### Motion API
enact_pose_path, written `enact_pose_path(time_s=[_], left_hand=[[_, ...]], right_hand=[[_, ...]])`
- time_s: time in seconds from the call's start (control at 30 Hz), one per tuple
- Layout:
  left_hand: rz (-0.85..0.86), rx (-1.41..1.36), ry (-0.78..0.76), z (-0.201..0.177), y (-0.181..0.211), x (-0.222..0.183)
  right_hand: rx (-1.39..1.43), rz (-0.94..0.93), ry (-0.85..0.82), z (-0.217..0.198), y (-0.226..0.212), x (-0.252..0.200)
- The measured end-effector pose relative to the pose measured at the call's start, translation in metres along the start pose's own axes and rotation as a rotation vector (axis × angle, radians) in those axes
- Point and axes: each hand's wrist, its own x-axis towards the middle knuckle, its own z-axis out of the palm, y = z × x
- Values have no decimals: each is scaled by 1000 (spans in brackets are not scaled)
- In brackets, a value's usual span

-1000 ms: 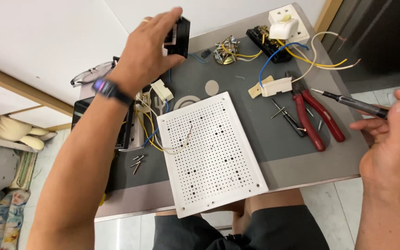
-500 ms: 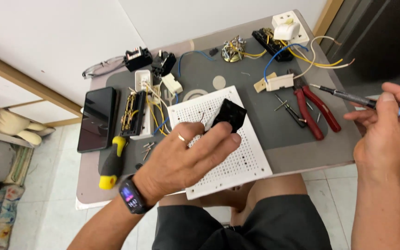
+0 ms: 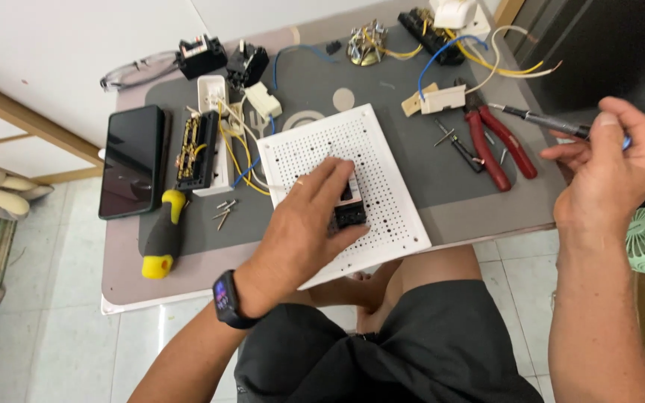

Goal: Assembling electrical components onto a perforated board using a screwdriver and pliers.

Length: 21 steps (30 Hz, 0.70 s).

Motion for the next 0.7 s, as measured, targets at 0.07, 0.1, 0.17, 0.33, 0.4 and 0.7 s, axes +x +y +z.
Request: enact_pose_path(time_s=[0.07,0.1,0.17,0.33,0.4,0.7], left_hand=[[-57,-52,-15,-1,-7,-2],[-106,-97,-67,-7,-7,-1],[-157,-143,-119,-15,-8,2],[-144,-193,-216,-30,-9,15],[-106,-160,-150,-28,-14,15],[-182,-150,-102,-40,-52,40]], right_hand=[[-9,2,7,1,-2,-1],[-18,16,2,2,-3,-1],[-30,31,-5,1,-2,-1],[-16,-56,-38,-6,12,6],[-25,-66,-39,-5,12,4],[-57,-18,-30,-3,10,5]])
